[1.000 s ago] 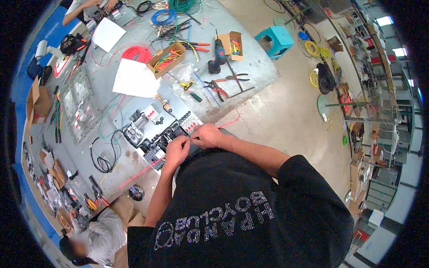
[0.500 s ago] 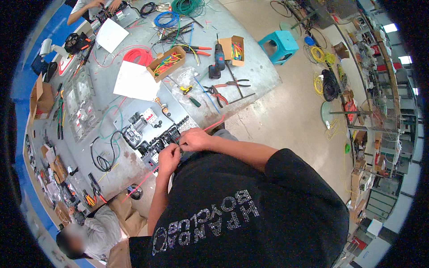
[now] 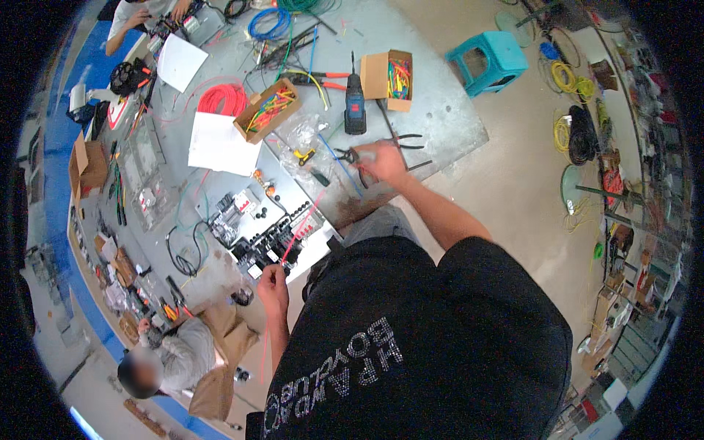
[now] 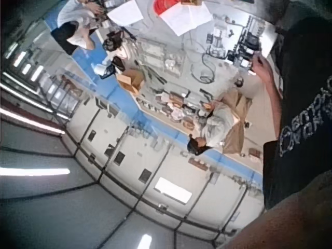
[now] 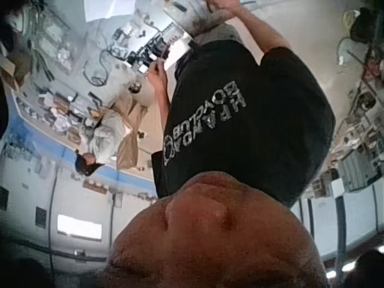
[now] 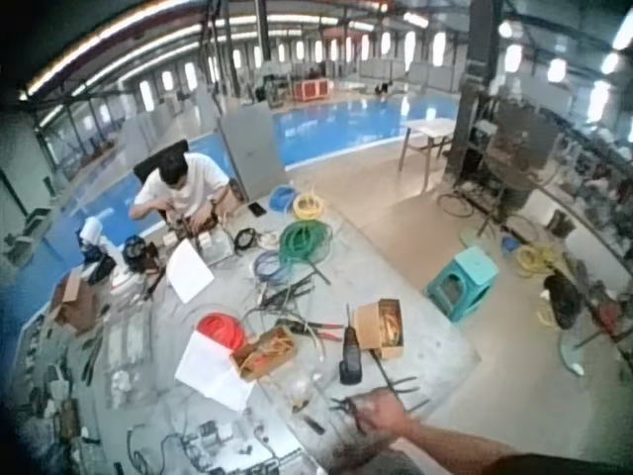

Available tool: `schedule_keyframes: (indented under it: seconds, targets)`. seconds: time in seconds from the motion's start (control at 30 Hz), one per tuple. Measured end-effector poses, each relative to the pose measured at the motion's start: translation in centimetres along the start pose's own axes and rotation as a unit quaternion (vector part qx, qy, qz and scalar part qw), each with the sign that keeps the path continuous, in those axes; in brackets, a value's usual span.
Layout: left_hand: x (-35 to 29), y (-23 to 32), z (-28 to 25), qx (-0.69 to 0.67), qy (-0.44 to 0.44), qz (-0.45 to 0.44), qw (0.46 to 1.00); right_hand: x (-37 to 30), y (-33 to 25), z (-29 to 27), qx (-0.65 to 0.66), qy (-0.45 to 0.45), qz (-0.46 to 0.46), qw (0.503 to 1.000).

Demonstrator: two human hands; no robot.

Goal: The person strips insulation from red and green wires using pliers and connects them to terminals on an electrical control panel. The person uses a screwdriver to tighten the terminal screws and secures the wires in place.

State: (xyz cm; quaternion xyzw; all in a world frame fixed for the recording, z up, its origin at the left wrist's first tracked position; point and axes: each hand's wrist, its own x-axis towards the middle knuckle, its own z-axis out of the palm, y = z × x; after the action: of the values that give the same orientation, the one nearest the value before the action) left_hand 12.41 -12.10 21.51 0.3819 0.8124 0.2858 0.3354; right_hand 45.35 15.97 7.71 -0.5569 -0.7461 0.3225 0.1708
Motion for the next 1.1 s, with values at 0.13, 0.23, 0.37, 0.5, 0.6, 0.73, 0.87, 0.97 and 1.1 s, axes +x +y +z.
schedule_keyframes:
  seconds: [0.13,0.23,0.37,0.5,0.6,0.73,0.87,0.97,1.1]
  targets:
    - [0.3,3.5,1.3,-0.08,0.009,-0.042,0.996,1.7,8.3,-1.1,-0.261,-0.042,0.167,0.95]
    - [0.5,6.5,2.5,-0.147,0.022,-0.091,0.985,1.6,12.4,-1.2,-0.308,-0.075,0.188,0.93]
    - [0.1,8.9,3.7,-0.238,0.04,-0.146,0.959,2.3,12.8,-1.5,-0.347,-0.126,0.158,0.916]
    - [-0.2,11.0,4.1,-0.306,0.044,-0.175,0.935,3.7,14.9,-2.4,-0.346,-0.145,0.109,0.921]
    - [-0.1,11.5,4.4,-0.323,0.052,-0.159,0.932,4.1,13.8,-3.3,-0.275,-0.19,0.092,0.938]
    - [0.6,12.8,3.7,-0.364,0.04,-0.151,0.918,3.1,12.2,-5.0,-0.089,-0.273,0.132,0.949]
    - [1.8,13.7,3.7,-0.412,0.028,-0.127,0.902,-1.0,5.5,-6.8,0.395,-0.317,0.221,0.833]
    - [2.6,15.5,3.2,-0.44,0.008,-0.115,0.89,-3.2,-4.3,-8.7,0.479,-0.358,0.139,0.789]
    - [3.8,17.4,2.8,-0.487,-0.028,-0.078,0.87,-3.0,-12.9,-8.2,0.361,-0.39,0.053,0.845]
